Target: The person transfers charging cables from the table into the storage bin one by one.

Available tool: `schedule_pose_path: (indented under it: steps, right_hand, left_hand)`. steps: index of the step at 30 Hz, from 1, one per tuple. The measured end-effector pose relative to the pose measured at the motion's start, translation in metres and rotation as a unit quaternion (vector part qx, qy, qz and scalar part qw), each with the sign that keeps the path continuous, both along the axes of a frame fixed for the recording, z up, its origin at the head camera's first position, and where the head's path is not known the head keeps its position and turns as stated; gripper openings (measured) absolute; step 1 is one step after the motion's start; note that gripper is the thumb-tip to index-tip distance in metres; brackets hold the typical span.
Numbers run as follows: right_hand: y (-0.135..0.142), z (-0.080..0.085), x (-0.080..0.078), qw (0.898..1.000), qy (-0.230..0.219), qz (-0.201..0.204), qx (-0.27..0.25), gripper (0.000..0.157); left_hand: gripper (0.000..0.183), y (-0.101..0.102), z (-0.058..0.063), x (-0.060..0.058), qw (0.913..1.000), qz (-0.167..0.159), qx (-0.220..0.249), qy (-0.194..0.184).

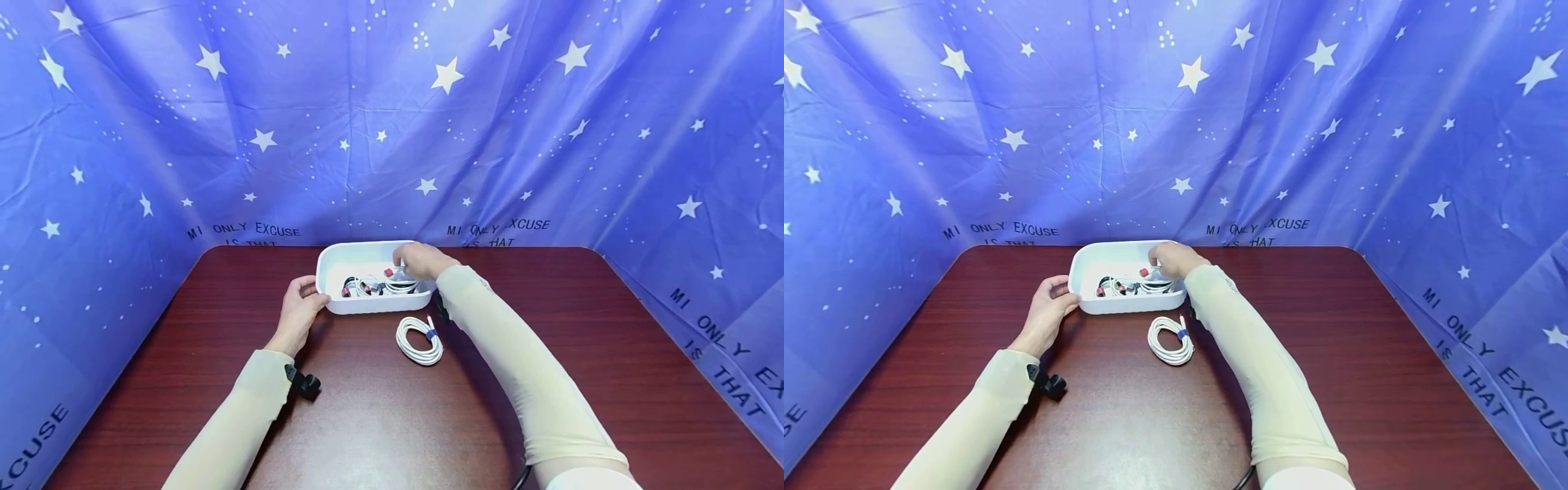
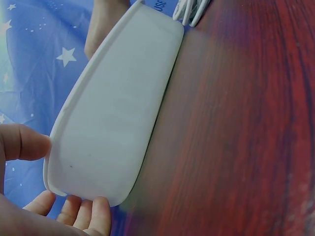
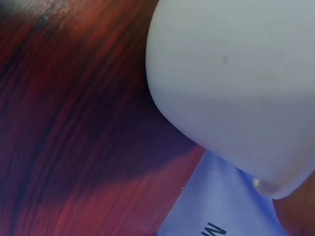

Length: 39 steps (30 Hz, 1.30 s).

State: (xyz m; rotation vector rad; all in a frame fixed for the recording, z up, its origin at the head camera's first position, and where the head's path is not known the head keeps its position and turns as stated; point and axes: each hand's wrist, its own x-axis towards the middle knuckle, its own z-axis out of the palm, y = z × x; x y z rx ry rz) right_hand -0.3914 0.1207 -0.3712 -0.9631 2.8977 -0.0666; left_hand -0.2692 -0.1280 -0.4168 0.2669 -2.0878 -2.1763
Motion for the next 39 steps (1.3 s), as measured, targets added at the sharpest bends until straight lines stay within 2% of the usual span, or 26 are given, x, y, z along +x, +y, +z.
schedule_pose_path:
  steps: [15,26,39]
  right_hand:
    - [0.005,-0.008,0.000,1.000,0.015,0.007,-0.005,0.026]
    - [0.006,-0.006,0.000,1.000,0.012,0.002,-0.010,0.025]
    - [0.011,0.002,0.005,0.998,-0.004,0.001,-0.069,0.024]
  left_hand:
    - [0.059,0.001,-0.002,-0.001,1.0000,-0.003,-0.002,-0.003]
    - [0.058,0.001,0.001,0.000,1.0000,-0.005,0.000,-0.002]
    - [0.059,0.001,0.000,0.000,1.0000,-0.005,-0.001,-0.006]
